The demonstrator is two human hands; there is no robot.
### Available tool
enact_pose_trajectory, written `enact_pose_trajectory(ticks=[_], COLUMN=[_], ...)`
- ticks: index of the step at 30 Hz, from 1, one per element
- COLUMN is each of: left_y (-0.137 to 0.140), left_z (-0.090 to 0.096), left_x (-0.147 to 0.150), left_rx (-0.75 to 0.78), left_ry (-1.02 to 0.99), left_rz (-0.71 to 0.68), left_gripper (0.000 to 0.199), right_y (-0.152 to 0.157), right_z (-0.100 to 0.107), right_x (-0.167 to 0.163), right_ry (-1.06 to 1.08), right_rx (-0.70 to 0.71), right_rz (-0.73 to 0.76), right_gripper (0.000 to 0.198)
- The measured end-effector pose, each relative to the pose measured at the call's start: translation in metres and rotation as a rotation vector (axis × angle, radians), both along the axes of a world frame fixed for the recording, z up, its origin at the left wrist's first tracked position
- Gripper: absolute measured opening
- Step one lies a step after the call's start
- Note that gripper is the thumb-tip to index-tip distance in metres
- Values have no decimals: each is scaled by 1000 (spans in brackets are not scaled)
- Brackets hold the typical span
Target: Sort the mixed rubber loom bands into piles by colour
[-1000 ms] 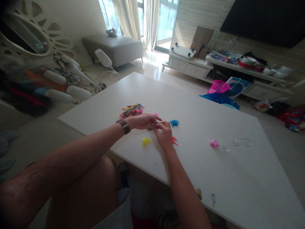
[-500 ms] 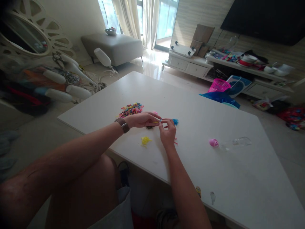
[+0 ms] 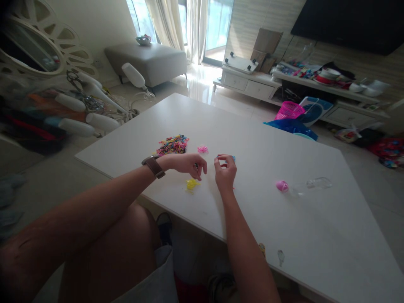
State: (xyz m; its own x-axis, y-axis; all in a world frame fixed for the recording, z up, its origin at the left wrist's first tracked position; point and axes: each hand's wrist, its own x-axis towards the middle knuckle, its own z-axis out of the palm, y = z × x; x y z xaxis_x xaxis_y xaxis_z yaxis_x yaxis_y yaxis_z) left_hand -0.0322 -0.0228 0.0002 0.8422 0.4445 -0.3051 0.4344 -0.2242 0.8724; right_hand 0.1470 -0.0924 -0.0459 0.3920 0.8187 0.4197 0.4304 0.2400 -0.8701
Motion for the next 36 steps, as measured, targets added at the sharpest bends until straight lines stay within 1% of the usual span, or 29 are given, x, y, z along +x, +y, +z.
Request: enact_pose_trajectory(ticks=[5,8,10,13,16,19,23,26,30,32,36], left_y=[-2,-4,-5,-6,-4,-1,4,7,12,16,28], left_z=[4,5,6,9,15,23,29,29,29,29,27], left_x=[0,0,0,-2,-8,-15,-24,-31,-43,-50,-69], left_rx=[49,29,18,58,87,57,119,168,195,206,239], left_ry=[55,116,114,61,38,0,-71,-88,-99,-97,-91], left_rz=[-80,-109,-96,-41,43,194,392,489,585,640,788], left_gripper=[38,43,43,33,23,21,17,16,15,15,17], right_y=[4,8,10,15,18,21,22,24,26,26,27], right_z=[-1,-1,-2,-7,-12,-16,-20,-24,-30,-32,-37], right_x=[9,19,26,35,42,50,61,66,68,69,72], right_ry=[45,79,116,168,184,170,29,-99,-148,-150,-159], right_rx=[-13,9,24,46,52,13,-60,-132,-211,-213,-138], right_rz=[-42,-90,-120,-153,-168,-202,-263,-243,-205,-214,-255], right_gripper=[20,19,19,20,21,21,20,21,22,20,18])
